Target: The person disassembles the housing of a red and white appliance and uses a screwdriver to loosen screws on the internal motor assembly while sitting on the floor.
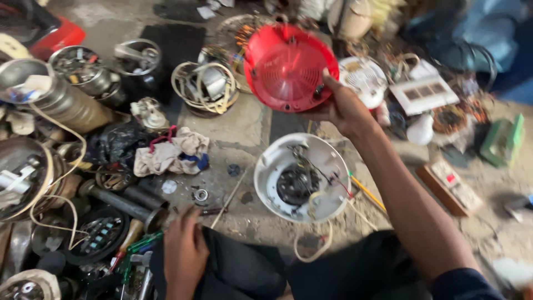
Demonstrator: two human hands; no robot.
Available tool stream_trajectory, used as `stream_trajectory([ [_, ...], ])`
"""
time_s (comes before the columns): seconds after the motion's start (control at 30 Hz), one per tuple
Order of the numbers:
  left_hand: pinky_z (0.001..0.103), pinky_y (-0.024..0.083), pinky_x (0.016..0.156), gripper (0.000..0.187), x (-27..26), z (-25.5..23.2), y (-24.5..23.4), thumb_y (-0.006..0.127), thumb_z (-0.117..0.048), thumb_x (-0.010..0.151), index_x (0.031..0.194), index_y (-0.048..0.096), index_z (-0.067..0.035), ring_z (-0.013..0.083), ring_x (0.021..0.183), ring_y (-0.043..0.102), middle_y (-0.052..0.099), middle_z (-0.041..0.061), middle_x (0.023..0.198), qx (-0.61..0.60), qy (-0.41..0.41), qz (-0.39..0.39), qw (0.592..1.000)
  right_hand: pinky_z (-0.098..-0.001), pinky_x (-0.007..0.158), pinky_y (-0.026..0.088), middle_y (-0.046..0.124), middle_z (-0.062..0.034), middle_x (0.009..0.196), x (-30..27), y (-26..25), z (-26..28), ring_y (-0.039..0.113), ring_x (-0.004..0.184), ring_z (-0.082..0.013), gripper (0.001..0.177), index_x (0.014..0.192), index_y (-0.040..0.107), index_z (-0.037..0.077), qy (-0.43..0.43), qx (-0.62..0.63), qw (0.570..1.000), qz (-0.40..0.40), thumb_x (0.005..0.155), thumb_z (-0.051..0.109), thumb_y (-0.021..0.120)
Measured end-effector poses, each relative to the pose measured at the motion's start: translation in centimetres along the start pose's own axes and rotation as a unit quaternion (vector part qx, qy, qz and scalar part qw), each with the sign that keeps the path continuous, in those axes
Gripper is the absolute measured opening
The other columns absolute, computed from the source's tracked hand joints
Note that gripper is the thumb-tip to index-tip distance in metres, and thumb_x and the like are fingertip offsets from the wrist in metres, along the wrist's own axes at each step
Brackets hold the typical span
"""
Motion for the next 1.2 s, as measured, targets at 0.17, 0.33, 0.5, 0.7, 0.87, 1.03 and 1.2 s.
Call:
stream_trajectory([
  [0.17, 0.047, 0.047, 0.090, 0.025, 0.9, 0.6, 1.4, 0.065, -0.016, 0.085, 0.107, 0.070, -0.007, 0.0337, 0.102, 0.064, 0.069, 0.012, 0.106, 0.042, 0.006, 0.006, 0.999, -0.0597, 0.091, 0.053, 0.062, -0.0172, 0.140, 6.7, 0.8, -4.3, 0.066, 0.120, -0.0361, 0.055, 0.143, 0.048, 0.008, 0.101, -0.019, 0.994, 0.031, 0.102, 0.045, 0.048],
  [0.33, 0.045, 0.047, 0.084, 0.021, 1.5, 1.4, 2.2, 0.066, -0.021, 0.086, 0.101, 0.071, -0.007, 0.0310, 0.095, 0.065, 0.072, 0.010, 0.098, 0.059, -0.024, 0.021, 0.998, -0.0577, 0.092, 0.053, 0.060, -0.0138, 0.141, 8.6, -2.9, -6.4, 0.065, 0.122, -0.0321, 0.054, 0.145, 0.047, 0.012, 0.102, -0.075, 0.992, -0.015, 0.101, 0.043, 0.047],
  [0.5, 0.044, 0.046, 0.082, 0.020, 2.3, 1.3, 2.8, 0.067, -0.024, 0.086, 0.094, 0.071, -0.007, 0.0311, 0.092, 0.066, 0.072, 0.010, 0.092, 0.084, -0.025, 0.037, 0.995, -0.0530, 0.091, 0.060, 0.069, -0.0126, 0.128, 8.3, -7.5, -10.8, 0.070, 0.110, -0.0321, 0.055, 0.140, 0.052, 0.009, 0.144, -0.091, 0.984, -0.042, 0.103, 0.049, 0.044],
  [0.7, 0.044, 0.047, 0.082, 0.019, 2.4, 1.3, 3.7, 0.067, -0.025, 0.087, 0.092, 0.071, -0.007, 0.0298, 0.091, 0.066, 0.073, 0.009, 0.092, 0.116, -0.032, 0.055, 0.991, -0.0437, 0.070, 0.049, 0.067, -0.0124, 0.080, 8.7, -12.8, -18.6, 0.058, 0.079, -0.0287, 0.066, 0.112, 0.068, 0.001, 0.251, -0.266, 0.925, -0.107, 0.108, 0.065, 0.051],
  [0.87, 0.044, 0.047, 0.082, 0.020, 2.4, 1.3, 3.7, 0.067, -0.026, 0.086, 0.094, 0.072, -0.007, 0.0295, 0.091, 0.066, 0.073, 0.009, 0.093, 0.122, -0.031, 0.048, 0.991, -0.0357, 0.072, 0.048, 0.071, -0.0120, 0.082, 10.2, -10.9, -19.6, 0.064, 0.077, -0.0216, 0.069, 0.101, 0.077, 0.008, 0.219, -0.492, 0.843, -0.013, 0.101, 0.068, 0.042],
  [1.03, 0.043, 0.047, 0.084, 0.024, 2.4, 1.5, 3.7, 0.067, -0.028, 0.086, 0.097, 0.073, -0.007, 0.0292, 0.095, 0.066, 0.074, 0.010, 0.096, 0.154, -0.032, 0.052, 0.986, -0.0382, 0.078, 0.054, 0.076, -0.0151, 0.103, 8.6, -12.0, -16.2, 0.068, 0.086, -0.0223, 0.062, 0.112, 0.074, -0.004, 0.132, -0.429, 0.891, -0.062, 0.104, 0.053, 0.052],
  [1.2, 0.043, 0.050, 0.081, 0.025, 3.0, 0.3, 2.4, 0.070, -0.028, 0.089, 0.101, 0.074, -0.007, 0.0299, 0.093, 0.069, 0.075, 0.010, 0.096, 0.054, -0.076, -0.002, 0.996, -0.0317, 0.084, 0.054, 0.075, -0.0072, 0.109, -4.3, -10.4, -8.6, 0.070, 0.096, -0.0167, 0.046, 0.129, 0.064, 0.003, 0.043, -0.256, 0.959, -0.112, 0.105, 0.038, 0.048],
])
Point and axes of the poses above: each hand's wrist, its own x-axis towards the middle knuckle, its own y-axis out of the palm, z = x × y, the point moved 10 cm from there along x, towards the middle knuckle
